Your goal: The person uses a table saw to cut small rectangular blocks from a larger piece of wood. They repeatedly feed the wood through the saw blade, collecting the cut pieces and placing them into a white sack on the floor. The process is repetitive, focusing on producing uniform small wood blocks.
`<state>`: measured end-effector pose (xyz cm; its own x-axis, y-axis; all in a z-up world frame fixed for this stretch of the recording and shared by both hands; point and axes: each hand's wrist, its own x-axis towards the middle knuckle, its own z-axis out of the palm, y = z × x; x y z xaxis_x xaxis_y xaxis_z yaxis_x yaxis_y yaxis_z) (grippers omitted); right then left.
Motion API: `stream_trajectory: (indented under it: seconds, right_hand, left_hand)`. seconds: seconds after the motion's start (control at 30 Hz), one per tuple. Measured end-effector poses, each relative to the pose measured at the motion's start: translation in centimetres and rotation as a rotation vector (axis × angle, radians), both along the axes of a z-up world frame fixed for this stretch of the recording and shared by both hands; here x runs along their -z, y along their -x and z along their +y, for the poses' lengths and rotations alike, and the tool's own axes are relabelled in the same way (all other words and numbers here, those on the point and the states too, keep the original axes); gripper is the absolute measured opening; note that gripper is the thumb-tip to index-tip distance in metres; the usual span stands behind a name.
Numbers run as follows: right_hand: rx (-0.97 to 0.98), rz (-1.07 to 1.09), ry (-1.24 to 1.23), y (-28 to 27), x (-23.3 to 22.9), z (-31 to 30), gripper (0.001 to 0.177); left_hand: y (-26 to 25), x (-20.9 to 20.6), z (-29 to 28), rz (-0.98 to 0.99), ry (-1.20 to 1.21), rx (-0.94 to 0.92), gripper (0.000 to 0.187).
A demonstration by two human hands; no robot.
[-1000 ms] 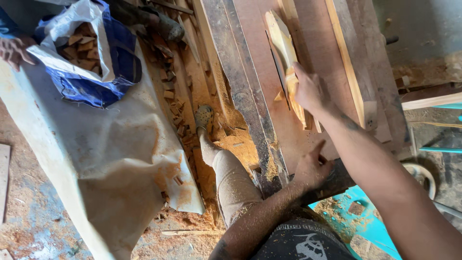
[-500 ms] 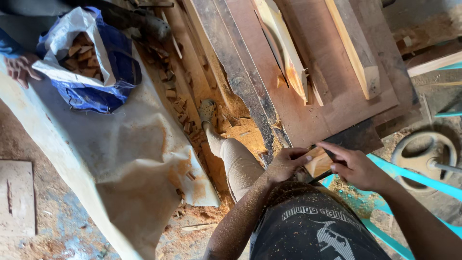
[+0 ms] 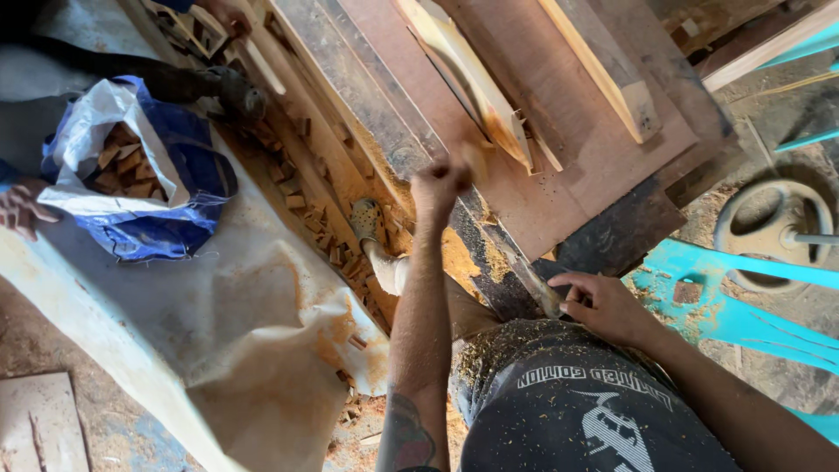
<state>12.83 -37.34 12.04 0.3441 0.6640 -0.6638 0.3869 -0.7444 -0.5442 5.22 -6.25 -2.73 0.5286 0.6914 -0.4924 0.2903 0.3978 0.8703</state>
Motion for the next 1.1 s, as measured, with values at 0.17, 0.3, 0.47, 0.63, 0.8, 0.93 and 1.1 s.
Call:
stream_trajectory:
  seconds: [0.17,0.3,0.47,0.63,0.8,0.93,1.1]
  right_hand:
    - [0.017,-0.016,0.1,-0.9,0.4,-0.7,0.039]
    - [0.026,-0.057,0.024,-2.3,0.7,0.9,0.037]
    - [0.029,-0.076,-0.112,-2.4,-0.6,1.7,0.036]
    - [0.099,-0.188,-0.286,-3.8,-2.8,3.3,0.048]
    - [0.065,0.164,-0.322,-5.0,-2.6,5.5,0.077]
    - [0.205,0.256,-0.363,-5.1,-0.8,7.0,0.067]
    - [0.191,0.04,-0.674,-4.1,1.2,7.4,0.064]
  left_hand:
    - [6.0,-2.6,-0.7,0.006,0.191,0.502,0.028]
    - [6.6,-3.4,-1.8,-0.056,0.151,0.217,0.027]
    - [2.8,-2.9,-4.7,-0.017,0.045,0.005,0.028]
    - [2.3,-3.5,-7.7,-0.322,0.189,0.327,0.038]
    - [2.4,-4.6,-7.9,-0.387,0.318,0.512,0.049]
    - [2.4,-5.4,-8.0,-0.48,0.432,0.381,0.052]
    - [3.3,-5.7,-13.2,-0.523,0.467,0.044,0.038]
